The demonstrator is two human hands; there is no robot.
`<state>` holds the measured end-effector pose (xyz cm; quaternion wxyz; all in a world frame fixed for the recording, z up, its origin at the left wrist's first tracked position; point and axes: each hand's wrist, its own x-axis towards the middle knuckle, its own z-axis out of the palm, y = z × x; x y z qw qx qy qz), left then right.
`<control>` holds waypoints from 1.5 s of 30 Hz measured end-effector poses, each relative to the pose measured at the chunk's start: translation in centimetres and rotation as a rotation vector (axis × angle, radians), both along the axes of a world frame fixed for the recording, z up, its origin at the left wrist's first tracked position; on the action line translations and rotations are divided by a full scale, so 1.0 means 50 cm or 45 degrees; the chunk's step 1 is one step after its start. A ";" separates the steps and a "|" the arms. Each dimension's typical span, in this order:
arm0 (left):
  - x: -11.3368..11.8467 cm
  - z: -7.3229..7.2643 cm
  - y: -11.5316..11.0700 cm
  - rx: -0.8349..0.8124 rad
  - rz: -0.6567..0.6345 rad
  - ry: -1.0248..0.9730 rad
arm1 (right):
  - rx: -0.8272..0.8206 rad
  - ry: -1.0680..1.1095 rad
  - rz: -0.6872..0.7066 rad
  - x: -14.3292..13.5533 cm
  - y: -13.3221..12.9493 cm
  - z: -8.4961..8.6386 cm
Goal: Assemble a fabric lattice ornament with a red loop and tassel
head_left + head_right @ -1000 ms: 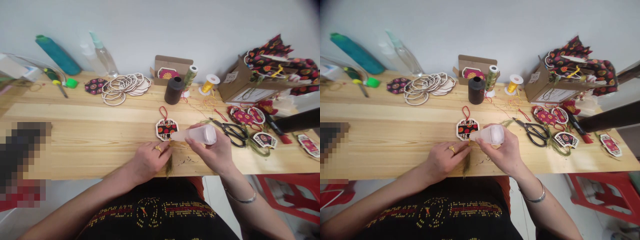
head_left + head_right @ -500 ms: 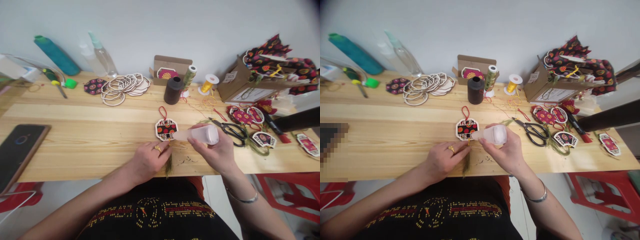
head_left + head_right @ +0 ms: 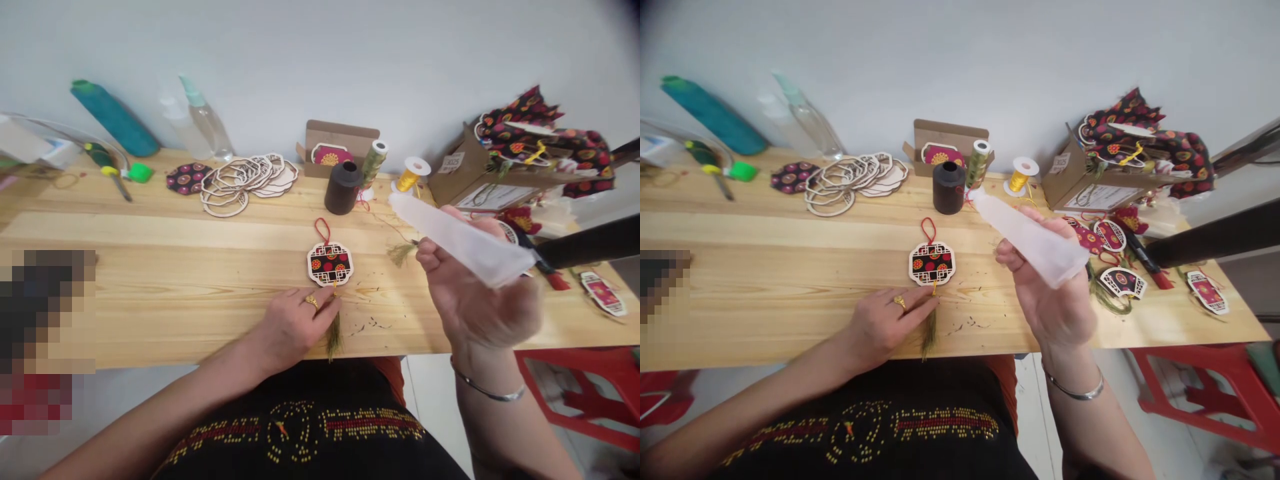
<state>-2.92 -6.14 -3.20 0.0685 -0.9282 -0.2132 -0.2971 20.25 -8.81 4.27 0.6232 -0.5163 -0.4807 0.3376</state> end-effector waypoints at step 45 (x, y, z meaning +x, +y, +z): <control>0.001 0.001 0.003 -0.001 0.010 -0.002 | 0.158 -0.952 0.142 -0.001 0.101 -0.096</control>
